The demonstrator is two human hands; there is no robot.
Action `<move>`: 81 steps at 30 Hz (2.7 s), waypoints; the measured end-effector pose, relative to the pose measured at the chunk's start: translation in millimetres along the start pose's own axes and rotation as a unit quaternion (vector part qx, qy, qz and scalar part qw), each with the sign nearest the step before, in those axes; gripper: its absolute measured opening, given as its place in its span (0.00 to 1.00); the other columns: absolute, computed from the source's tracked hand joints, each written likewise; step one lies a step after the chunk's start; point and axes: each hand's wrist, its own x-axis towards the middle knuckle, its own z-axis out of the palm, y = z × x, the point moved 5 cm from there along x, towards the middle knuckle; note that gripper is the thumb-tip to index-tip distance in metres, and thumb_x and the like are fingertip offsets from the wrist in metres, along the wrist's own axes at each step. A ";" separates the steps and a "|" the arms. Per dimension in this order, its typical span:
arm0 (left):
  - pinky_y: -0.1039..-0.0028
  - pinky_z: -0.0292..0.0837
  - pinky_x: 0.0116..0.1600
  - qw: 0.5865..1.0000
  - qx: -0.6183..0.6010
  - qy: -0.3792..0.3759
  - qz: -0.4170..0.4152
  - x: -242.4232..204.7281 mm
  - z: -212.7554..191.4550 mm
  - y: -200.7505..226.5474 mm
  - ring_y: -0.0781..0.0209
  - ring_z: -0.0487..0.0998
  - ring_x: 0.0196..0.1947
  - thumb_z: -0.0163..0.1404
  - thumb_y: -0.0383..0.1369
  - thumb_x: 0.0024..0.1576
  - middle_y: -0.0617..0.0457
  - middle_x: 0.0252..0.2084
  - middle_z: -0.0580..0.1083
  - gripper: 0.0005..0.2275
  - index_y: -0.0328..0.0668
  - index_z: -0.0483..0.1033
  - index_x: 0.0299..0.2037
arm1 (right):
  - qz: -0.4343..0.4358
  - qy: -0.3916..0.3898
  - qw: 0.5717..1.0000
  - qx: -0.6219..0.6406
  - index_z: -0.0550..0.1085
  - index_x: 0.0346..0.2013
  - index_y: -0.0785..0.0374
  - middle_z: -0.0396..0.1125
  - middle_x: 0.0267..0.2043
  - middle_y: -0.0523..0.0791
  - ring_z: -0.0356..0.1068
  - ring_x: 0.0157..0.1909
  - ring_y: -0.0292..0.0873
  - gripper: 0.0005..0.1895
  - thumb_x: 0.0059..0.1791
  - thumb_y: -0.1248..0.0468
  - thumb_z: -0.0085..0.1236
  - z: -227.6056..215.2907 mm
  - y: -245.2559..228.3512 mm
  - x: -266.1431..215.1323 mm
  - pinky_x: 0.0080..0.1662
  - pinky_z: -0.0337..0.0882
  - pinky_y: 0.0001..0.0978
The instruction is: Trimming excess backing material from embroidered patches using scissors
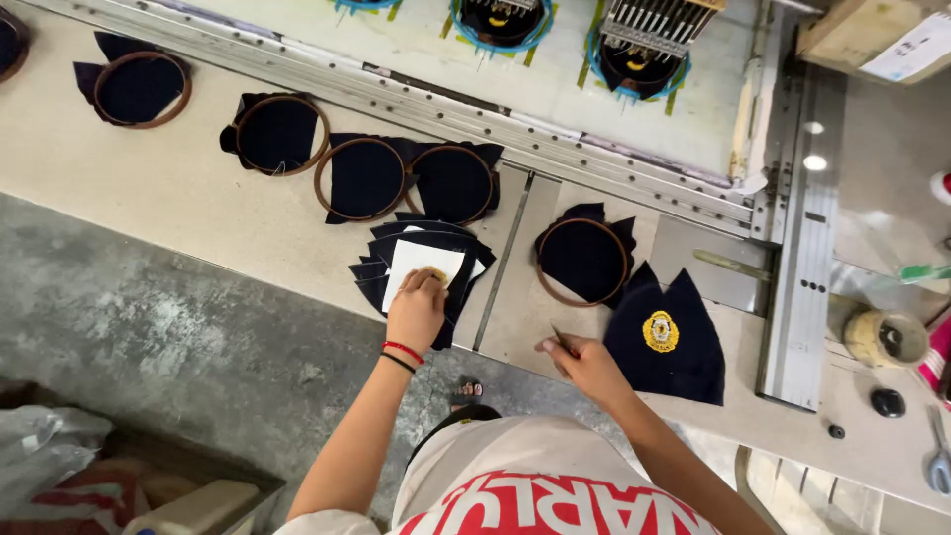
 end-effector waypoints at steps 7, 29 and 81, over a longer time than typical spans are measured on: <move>0.69 0.82 0.45 0.988 -0.036 0.147 -0.003 -6.1 -77.8 39.7 0.58 0.86 0.42 0.59 0.38 0.63 0.66 0.41 0.82 0.05 0.56 0.81 0.35 | -0.137 -0.093 0.979 0.121 0.73 0.69 0.66 0.76 0.63 0.55 0.78 0.61 0.48 0.43 0.45 0.49 0.77 50.7 -117.5 7.3 0.64 0.72 0.46; 0.53 0.82 0.55 0.820 -0.333 0.367 -0.288 -334.0 -218.9 170.9 0.33 0.83 0.55 0.66 0.39 0.55 0.34 0.62 0.76 0.32 0.34 0.69 0.68 | -0.454 -0.362 0.812 0.059 0.79 0.26 0.64 0.63 0.19 0.43 0.68 0.19 0.38 0.12 0.52 0.63 0.71 90.8 -105.5 -173.1 0.25 0.66 0.25; 0.60 0.81 0.54 0.763 -0.078 0.605 -0.211 -911.9 -179.4 175.4 0.46 0.87 0.43 0.55 0.23 0.64 0.49 0.47 0.84 0.03 0.37 0.83 0.42 | -0.080 -0.627 0.775 -0.006 0.78 0.33 0.63 0.62 0.22 0.38 0.58 0.16 0.32 0.10 0.46 0.73 0.75 368.3 173.0 -520.5 0.16 0.53 0.18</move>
